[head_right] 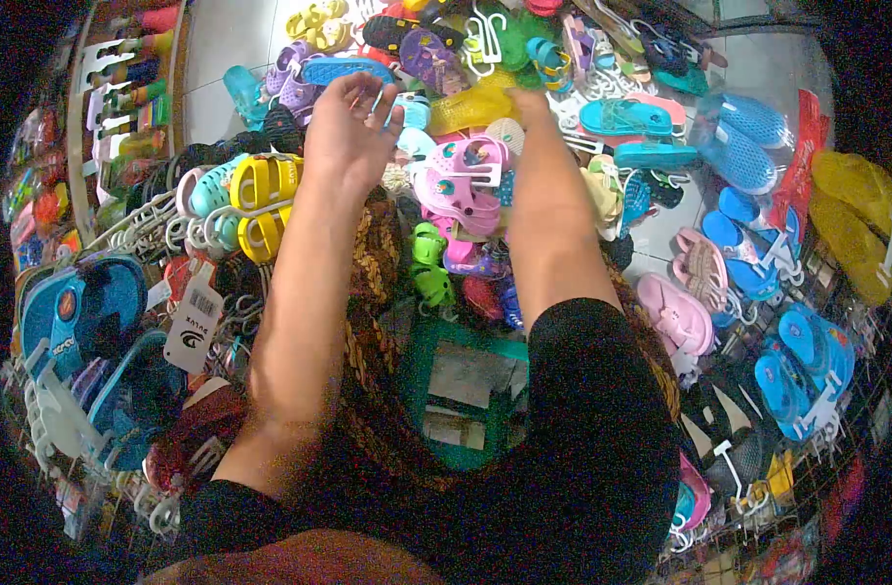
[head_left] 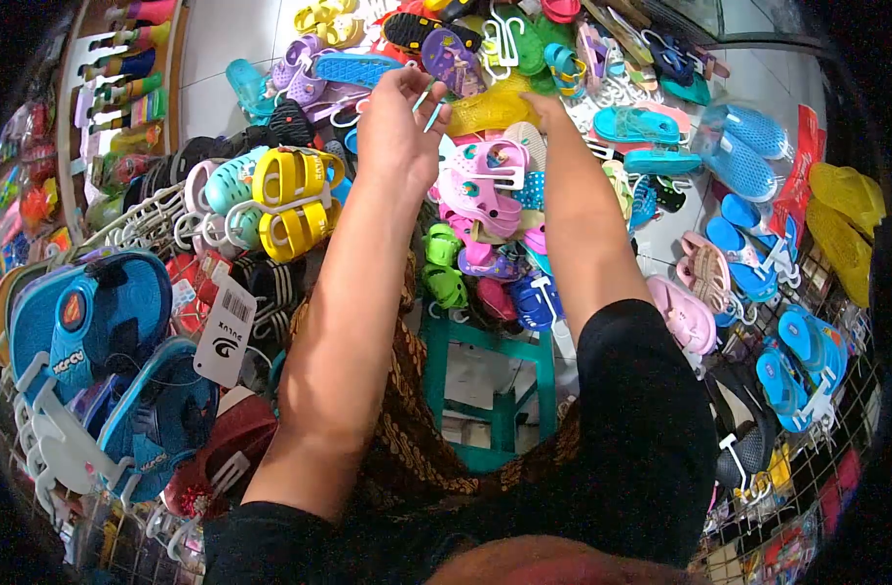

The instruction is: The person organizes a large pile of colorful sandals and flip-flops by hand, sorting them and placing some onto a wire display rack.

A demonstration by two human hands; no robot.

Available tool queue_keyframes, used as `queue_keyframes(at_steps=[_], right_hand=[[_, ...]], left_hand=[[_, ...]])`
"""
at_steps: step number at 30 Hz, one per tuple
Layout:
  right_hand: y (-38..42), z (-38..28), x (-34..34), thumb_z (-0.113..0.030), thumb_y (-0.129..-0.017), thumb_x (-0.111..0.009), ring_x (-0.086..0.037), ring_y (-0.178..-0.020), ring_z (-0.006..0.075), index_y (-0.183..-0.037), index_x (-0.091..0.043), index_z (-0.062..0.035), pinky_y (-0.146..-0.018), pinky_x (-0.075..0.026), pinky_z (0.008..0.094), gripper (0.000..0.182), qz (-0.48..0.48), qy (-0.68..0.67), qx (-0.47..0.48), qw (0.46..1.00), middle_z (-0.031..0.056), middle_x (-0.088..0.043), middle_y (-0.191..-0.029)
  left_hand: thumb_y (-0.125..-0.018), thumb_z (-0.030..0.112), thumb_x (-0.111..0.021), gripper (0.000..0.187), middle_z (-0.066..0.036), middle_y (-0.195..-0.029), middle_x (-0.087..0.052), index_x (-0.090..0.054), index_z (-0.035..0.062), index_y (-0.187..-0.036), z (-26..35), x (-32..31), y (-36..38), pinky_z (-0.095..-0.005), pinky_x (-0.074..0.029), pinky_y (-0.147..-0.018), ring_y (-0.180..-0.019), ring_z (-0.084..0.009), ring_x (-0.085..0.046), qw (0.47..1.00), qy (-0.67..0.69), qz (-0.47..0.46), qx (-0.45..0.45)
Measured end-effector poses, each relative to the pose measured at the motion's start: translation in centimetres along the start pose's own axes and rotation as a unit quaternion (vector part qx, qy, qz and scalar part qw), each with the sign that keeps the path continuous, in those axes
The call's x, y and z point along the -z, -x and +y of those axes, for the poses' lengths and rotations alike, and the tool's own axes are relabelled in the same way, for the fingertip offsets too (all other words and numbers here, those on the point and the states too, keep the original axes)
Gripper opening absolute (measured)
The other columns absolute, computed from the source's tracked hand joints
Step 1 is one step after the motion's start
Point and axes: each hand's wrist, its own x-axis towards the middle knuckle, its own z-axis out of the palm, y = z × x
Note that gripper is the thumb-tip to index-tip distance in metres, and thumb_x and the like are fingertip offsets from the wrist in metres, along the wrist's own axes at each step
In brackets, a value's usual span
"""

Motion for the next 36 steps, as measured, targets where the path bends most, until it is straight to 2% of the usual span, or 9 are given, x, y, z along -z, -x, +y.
queue_keyframes(at_steps=[4, 15, 18, 22, 25, 28, 29, 32, 36], right_hand=[[8.2, -4.2, 0.5, -0.024, -0.081, -0.069, -0.064, -0.093, 0.0287, -0.113, -0.055, -0.0058, -0.082, -0.051, 0.0490, 0.040, -0.121, -0.074, -0.231, 0.963, 0.0113, -0.065, -0.106], [16.1, -5.5, 0.5, -0.021, -0.082, -0.069, -0.065, -0.093, 0.0204, -0.113, -0.058, -0.0054, -0.080, -0.053, 0.0350, 0.037, -0.220, -0.133, -0.135, 0.957, 0.0095, -0.066, -0.105], [23.2, -7.9, 1.0, -0.017, -0.084, -0.067, -0.063, -0.098, 0.0237, -0.115, -0.055, -0.0043, -0.088, -0.051, 0.0402, 0.036, -0.204, -0.118, -0.137, 0.962, 0.0101, -0.063, -0.111], [33.5, -12.9, 2.3, -0.017, -0.085, -0.065, -0.065, -0.093, 0.0216, -0.113, -0.055, -0.0008, -0.082, -0.053, 0.0364, 0.035, -0.151, -0.017, -0.037, 0.988, 0.0096, -0.064, -0.107], [42.1, -16.4, 1.9, -0.017, -0.085, -0.064, -0.064, -0.088, 0.0189, -0.112, -0.056, 0.0020, -0.077, -0.052, 0.0311, 0.034, -0.144, 0.053, 0.059, 0.986, 0.0108, -0.065, -0.102], [51.1, -17.9, 0.4, -0.016, -0.086, -0.061, -0.061, -0.093, 0.0176, -0.116, -0.054, 0.0022, -0.082, -0.049, 0.0307, 0.036, -0.126, 0.016, 0.109, 0.986, 0.0103, -0.062, -0.106], [53.1, -17.2, 0.3, -0.017, -0.087, -0.060, -0.060, -0.097, 0.0177, -0.118, -0.053, 0.0020, -0.085, -0.048, 0.0311, 0.037, -0.114, -0.041, 0.122, 0.985, 0.0105, -0.061, -0.109], [54.5, -13.5, 1.6, -0.024, -0.090, -0.056, -0.056, -0.109, 0.0189, -0.123, -0.050, 0.0016, -0.094, -0.043, 0.0331, 0.042, -0.158, -0.199, 0.137, 0.957, 0.0105, -0.057, -0.119], [53.6, -15.6, 1.4, -0.032, -0.095, -0.048, -0.054, -0.112, 0.0187, -0.130, -0.045, -0.0035, -0.095, -0.043, 0.0332, 0.045, -0.238, -0.251, 0.080, 0.935, 0.0076, -0.054, -0.123]], left_hand=[[-0.086, 0.019, -0.054, 0.014, -0.003, -0.091, -0.052, -0.052, 0.0073, -0.094, -0.3, 0.0, 0.0, -0.0322, -0.042, -0.073, -0.084, -0.0170, -0.055, 1.000, -0.003, -0.019, 0.013], [-0.088, 0.018, -0.051, 0.011, -0.005, -0.094, -0.053, -0.052, 0.0077, -0.088, -1.3, -0.6, -0.2, -0.0337, -0.042, -0.078, -0.089, -0.0199, -0.055, 0.997, -0.047, -0.056, 0.016], [-0.088, 0.021, -0.052, 0.020, -0.005, -0.099, -0.056, -0.056, 0.0059, -0.100, -1.9, -1.0, 1.1, -0.0325, -0.042, -0.078, -0.091, -0.0180, -0.055, 0.983, -0.149, -0.105, 0.013], [-0.084, 0.035, -0.061, 0.049, -0.011, -0.109, -0.060, -0.056, 0.0009, -0.118, -2.5, -1.1, 1.2, -0.0324, -0.045, -0.081, -0.096, -0.0182, -0.058, 0.871, -0.436, -0.204, -0.099], [-0.072, 0.048, -0.072, 0.073, -0.020, -0.117, -0.059, -0.054, -0.0028, -0.121, -3.6, -0.7, 0.9, -0.0342, -0.044, -0.093, -0.105, -0.0277, -0.059, 0.684, -0.612, -0.309, -0.249], [-0.067, 0.055, -0.074, 0.084, -0.021, -0.116, -0.058, -0.051, -0.0060, -0.120, -4.0, -0.7, 4.0, -0.0354, -0.044, -0.091, -0.104, -0.0293, -0.059, 0.609, -0.627, -0.473, -0.107], [-0.061, 0.058, -0.078, 0.095, -0.023, -0.116, -0.056, -0.046, -0.0055, -0.124, -4.1, -1.2, 4.3, -0.0361, -0.043, -0.092, -0.106, -0.0295, -0.056, 0.644, -0.571, -0.507, 0.045], [-0.059, 0.054, -0.081, 0.097, -0.021, -0.112, -0.056, -0.042, -0.0031, -0.127, -5.3, -1.8, 4.8, -0.0364, -0.044, -0.088, -0.103, -0.0272, -0.056, 0.552, -0.678, -0.485, 0.015], [-0.072, 0.048, -0.074, 0.084, -0.017, -0.109, -0.056, -0.036, 0.0032, -0.132, -6.0, 0.0, 3.9, -0.0327, -0.048, -0.077, -0.094, -0.0214, -0.059, 0.649, -0.583, -0.485, 0.068]])
